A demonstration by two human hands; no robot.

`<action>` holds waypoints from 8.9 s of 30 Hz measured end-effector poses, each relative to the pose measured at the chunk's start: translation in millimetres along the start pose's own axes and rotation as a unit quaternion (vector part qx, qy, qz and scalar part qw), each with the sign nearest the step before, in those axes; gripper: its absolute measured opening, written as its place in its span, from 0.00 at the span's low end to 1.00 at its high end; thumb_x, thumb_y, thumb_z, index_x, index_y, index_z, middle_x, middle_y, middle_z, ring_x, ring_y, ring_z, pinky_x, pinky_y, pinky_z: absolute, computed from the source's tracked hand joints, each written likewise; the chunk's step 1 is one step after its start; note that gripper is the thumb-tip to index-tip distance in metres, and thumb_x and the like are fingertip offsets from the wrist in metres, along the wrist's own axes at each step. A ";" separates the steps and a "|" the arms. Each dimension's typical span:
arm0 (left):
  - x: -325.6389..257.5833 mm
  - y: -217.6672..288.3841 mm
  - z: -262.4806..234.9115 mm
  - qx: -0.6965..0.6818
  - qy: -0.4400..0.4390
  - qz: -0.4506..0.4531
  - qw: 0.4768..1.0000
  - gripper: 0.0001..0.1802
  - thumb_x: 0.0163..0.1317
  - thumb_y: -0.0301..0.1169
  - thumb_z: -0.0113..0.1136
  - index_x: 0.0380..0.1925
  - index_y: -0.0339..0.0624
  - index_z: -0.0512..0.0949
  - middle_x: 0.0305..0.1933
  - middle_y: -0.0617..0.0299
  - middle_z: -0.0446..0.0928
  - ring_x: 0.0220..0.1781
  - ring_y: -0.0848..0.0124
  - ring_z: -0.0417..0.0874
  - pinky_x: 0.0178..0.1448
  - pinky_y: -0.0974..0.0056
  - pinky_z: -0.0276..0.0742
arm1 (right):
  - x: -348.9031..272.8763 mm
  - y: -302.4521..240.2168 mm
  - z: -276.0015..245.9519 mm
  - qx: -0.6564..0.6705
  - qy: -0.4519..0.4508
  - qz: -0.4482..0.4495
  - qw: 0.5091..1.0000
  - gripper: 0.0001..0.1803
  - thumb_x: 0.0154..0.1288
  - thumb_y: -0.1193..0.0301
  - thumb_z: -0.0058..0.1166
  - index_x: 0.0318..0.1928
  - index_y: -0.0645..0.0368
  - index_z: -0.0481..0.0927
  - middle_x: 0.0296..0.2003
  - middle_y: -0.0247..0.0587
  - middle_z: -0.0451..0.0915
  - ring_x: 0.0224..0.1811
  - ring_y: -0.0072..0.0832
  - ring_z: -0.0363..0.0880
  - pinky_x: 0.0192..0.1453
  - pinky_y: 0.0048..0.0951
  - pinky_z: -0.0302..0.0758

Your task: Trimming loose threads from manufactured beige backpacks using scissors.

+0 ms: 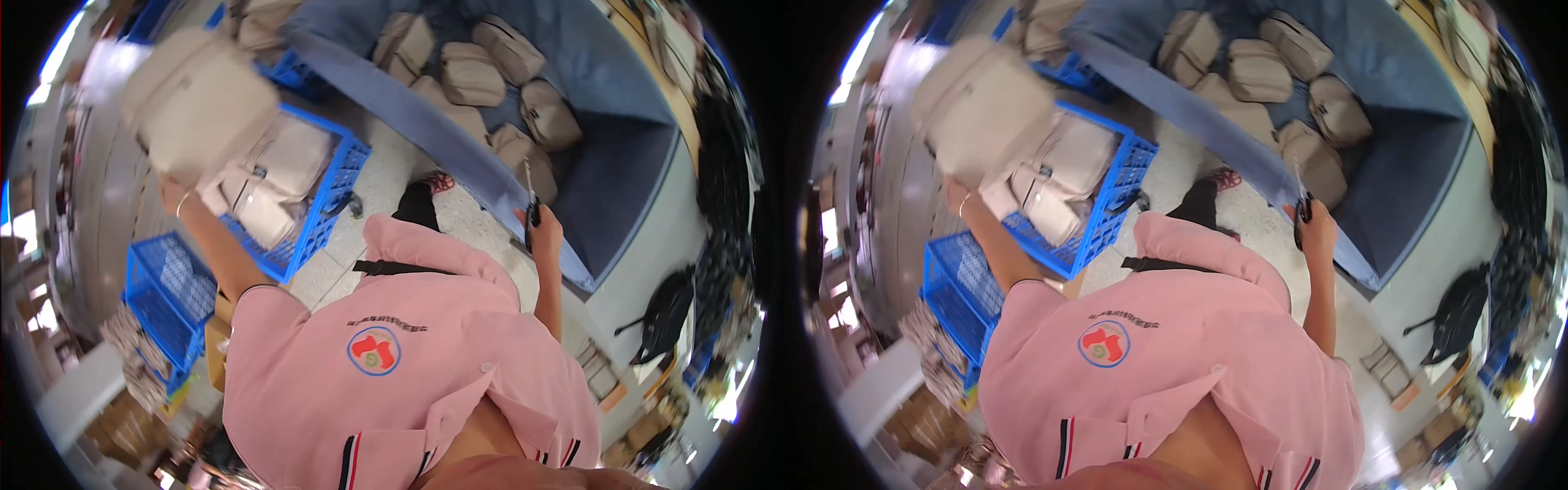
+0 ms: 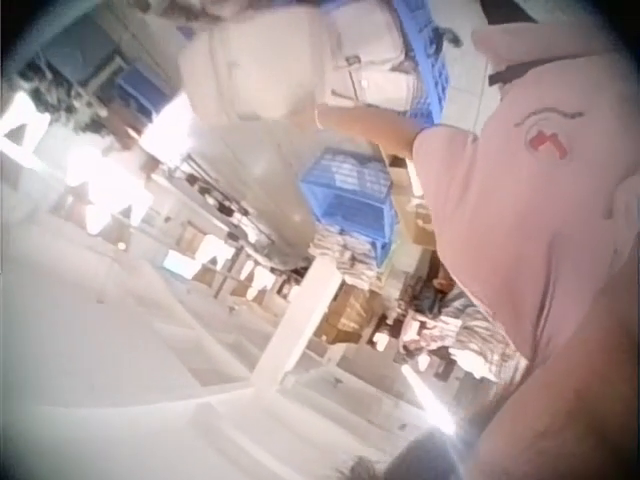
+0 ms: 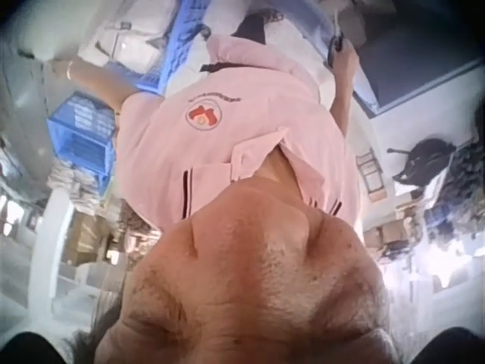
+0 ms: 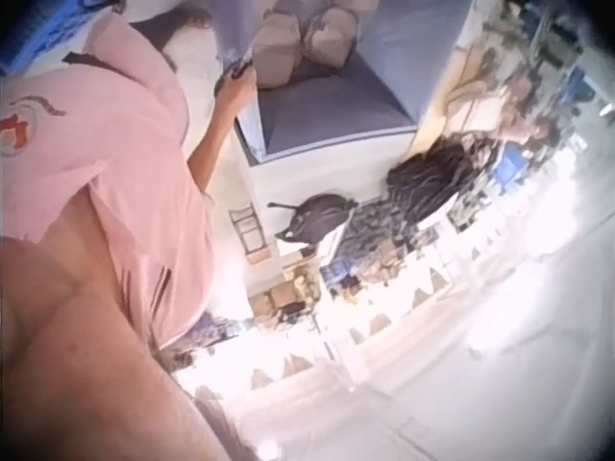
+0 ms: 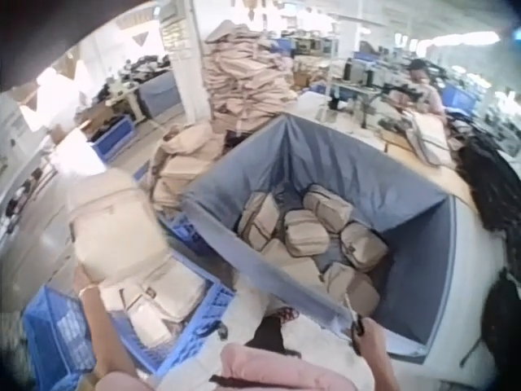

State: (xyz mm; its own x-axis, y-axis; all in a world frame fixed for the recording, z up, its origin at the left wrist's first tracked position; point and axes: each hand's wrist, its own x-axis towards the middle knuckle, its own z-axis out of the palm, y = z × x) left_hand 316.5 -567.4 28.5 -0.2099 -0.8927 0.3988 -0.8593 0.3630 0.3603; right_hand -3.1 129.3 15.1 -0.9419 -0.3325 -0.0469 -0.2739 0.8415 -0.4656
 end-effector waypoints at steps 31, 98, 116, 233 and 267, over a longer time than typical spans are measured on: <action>-587.7 473.5 573.3 0.023 -0.818 0.173 0.548 0.14 0.63 0.40 0.61 0.40 0.41 0.83 0.32 0.66 0.82 0.32 0.76 0.79 0.38 0.67 0.75 | 47.2 188.5 36.8 -0.058 0.176 0.524 0.831 0.19 0.56 0.69 0.66 0.46 0.63 0.79 0.36 0.43 0.79 0.33 0.36 0.77 0.40 0.34 0.74; -469.9 534.5 145.6 -0.333 -0.682 0.343 0.554 0.34 0.58 0.32 0.68 0.58 0.26 0.64 0.55 0.49 0.72 0.53 0.66 0.75 0.56 0.61 0.74 | -169.3 63.8 23.8 0.270 0.246 0.572 0.734 0.27 0.60 0.52 0.62 0.44 0.65 0.73 0.35 0.55 0.80 0.38 0.48 0.82 0.40 0.42 0.77; -478.3 518.8 129.3 -0.310 -0.551 0.468 0.618 0.38 0.67 0.40 0.59 0.65 0.24 0.55 0.60 0.37 0.67 0.59 0.52 0.72 0.63 0.55 0.67 | -156.4 118.2 13.8 0.178 0.143 0.485 0.844 0.37 0.58 0.35 0.54 0.37 0.63 0.75 0.30 0.55 0.80 0.35 0.50 0.81 0.38 0.45 0.75; -405.3 644.9 4.7 -0.281 -0.474 0.796 0.250 0.03 0.61 0.33 0.62 0.30 0.49 0.82 0.35 0.73 0.78 0.47 0.75 0.77 0.75 0.52 0.42 | -103.9 58.4 -56.9 0.026 0.092 0.160 0.982 0.22 0.62 0.56 0.54 0.41 0.62 0.66 0.35 0.54 0.76 0.35 0.54 0.78 0.35 0.48 0.75; -401.2 675.2 35.6 -0.258 -0.431 0.826 0.255 0.07 0.60 0.37 0.61 0.36 0.52 0.83 0.41 0.70 0.79 0.51 0.72 0.77 0.73 0.54 0.46 | -85.7 80.8 -34.7 0.046 0.138 0.148 0.978 0.19 0.63 0.57 0.57 0.37 0.60 0.68 0.25 0.55 0.78 0.28 0.57 0.78 0.30 0.48 0.74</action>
State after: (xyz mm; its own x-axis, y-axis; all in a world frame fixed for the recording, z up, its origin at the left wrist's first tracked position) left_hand -196.1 26.3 81.7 -0.3027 0.9465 0.1121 0.8640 0.2228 0.4516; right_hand 48.7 240.6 12.2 -0.9974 0.0590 0.0424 0.0263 0.8372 -0.5462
